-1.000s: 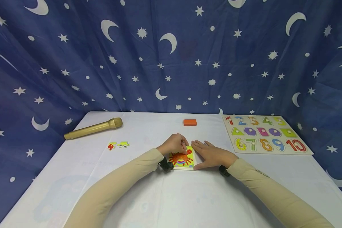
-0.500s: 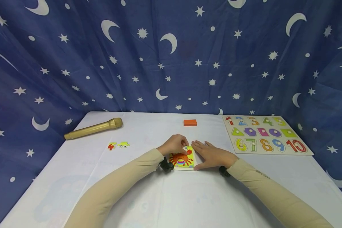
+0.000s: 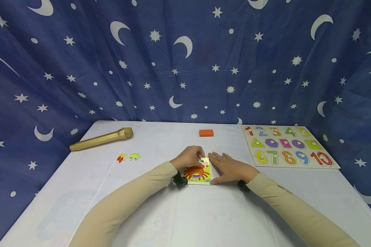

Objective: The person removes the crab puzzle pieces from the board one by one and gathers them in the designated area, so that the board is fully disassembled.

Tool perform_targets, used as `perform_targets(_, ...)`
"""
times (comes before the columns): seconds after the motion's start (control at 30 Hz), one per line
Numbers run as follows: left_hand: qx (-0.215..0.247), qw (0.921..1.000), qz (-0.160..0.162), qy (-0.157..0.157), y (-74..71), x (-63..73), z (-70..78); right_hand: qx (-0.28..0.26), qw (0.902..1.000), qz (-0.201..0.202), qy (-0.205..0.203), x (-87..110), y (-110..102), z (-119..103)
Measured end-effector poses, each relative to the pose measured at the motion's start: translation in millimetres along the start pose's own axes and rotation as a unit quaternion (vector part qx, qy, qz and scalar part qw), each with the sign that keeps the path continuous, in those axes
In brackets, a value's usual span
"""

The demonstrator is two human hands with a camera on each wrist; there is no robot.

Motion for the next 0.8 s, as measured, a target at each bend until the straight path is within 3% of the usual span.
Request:
perform_targets(0.4, 0.023, 0.9994, 0.011, 0.021, -1.6, 1.5, 3.1, 0.003, 1.0, -0.004, 0.008, -0.3, -0.6, -1.5)
perform_targets(0.8, 0.042, 0.999, 0.015, 0.009, -3.0, 1.8, -1.3, 0.003, 1.0, -0.007, 0.006, -1.1, 0.3, 0.1)
Point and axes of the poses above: each hand's wrist, its own x-axis away from the middle knuckle, its own y-axis out of the palm, z = x × y, the point moved 3 cm from there along -x, towards the middle knuckle, and after that the axes turned 1 degree about -x, right-handed, at the moved point
